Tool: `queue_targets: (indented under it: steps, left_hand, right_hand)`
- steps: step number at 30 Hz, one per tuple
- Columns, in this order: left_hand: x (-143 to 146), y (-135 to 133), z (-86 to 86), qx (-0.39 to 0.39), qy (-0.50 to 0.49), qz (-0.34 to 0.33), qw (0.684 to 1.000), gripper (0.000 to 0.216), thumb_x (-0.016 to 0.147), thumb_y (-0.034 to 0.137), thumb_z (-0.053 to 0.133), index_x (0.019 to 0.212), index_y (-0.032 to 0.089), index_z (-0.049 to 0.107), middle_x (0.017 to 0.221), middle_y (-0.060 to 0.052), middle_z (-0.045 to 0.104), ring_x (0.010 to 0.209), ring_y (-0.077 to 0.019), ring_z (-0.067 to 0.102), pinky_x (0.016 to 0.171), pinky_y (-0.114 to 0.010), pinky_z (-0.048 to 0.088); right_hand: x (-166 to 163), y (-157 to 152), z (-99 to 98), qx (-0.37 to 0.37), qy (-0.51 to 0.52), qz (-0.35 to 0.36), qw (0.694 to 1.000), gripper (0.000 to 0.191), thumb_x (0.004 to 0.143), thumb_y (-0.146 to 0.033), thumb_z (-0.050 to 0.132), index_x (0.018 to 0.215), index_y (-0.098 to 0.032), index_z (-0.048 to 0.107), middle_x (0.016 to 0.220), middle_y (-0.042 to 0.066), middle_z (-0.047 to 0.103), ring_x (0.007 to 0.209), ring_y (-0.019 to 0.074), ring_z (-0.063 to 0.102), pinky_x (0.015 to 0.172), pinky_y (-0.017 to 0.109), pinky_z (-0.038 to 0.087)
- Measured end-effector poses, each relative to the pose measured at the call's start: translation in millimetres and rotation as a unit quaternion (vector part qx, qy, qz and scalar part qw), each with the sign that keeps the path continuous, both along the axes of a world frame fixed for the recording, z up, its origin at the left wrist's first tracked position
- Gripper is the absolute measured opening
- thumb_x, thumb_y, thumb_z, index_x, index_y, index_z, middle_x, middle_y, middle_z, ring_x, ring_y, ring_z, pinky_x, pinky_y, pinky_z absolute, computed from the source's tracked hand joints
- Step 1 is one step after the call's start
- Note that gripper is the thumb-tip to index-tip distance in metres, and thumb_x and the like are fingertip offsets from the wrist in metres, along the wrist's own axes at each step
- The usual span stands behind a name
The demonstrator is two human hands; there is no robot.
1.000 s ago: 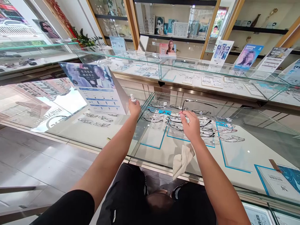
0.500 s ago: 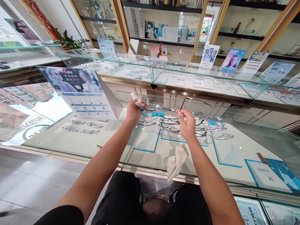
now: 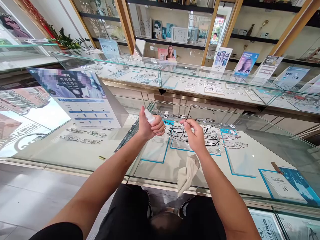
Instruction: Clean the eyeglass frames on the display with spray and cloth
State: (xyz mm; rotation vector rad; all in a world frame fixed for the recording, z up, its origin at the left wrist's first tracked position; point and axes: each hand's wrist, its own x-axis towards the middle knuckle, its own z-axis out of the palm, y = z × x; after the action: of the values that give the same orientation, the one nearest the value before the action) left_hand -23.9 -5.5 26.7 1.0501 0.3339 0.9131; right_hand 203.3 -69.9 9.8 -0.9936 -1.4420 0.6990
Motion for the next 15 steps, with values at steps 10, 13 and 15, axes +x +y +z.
queue_targets:
  steps: [10,13,15]
  left_hand:
    - [23.8,-7.4,-20.2,0.117,0.151,0.211,0.959,0.078,0.079,0.095,0.054,0.050,0.023,0.049,0.040,0.003,0.034,0.037,-0.0097,0.030,0.042,-0.029,0.023]
    - [25.4,-9.0,-25.1,0.175,0.178,0.244,0.937,0.078,0.085,0.091,0.051,0.049,0.021,0.050,0.043,0.001,0.037,0.042,-0.0103,0.034,0.044,-0.029,0.024]
    - [25.9,-9.5,-27.2,0.196,0.191,0.257,0.927,0.079,0.089,0.088,0.048,0.048,0.021,0.048,0.045,0.000,0.038,0.045,-0.0108,0.036,0.046,-0.029,0.025]
  right_hand:
    - [-16.0,-7.3,2.9,-0.107,0.040,0.165,0.980,0.033,0.102,-0.057,0.066,0.095,-0.026,0.075,0.104,0.005,0.081,0.098,0.0229,0.067,0.089,0.037,0.051]
    - [-19.1,-8.8,2.2,-0.120,0.048,0.180,0.975,0.034,0.100,-0.058,0.068,0.094,-0.026,0.074,0.101,0.005,0.080,0.097,0.0232,0.067,0.090,0.037,0.050]
    - [-20.7,-9.9,2.6,-0.125,0.048,0.190,0.973,0.035,0.100,-0.059,0.068,0.094,-0.025,0.074,0.100,0.005,0.079,0.097,0.0233,0.067,0.091,0.038,0.051]
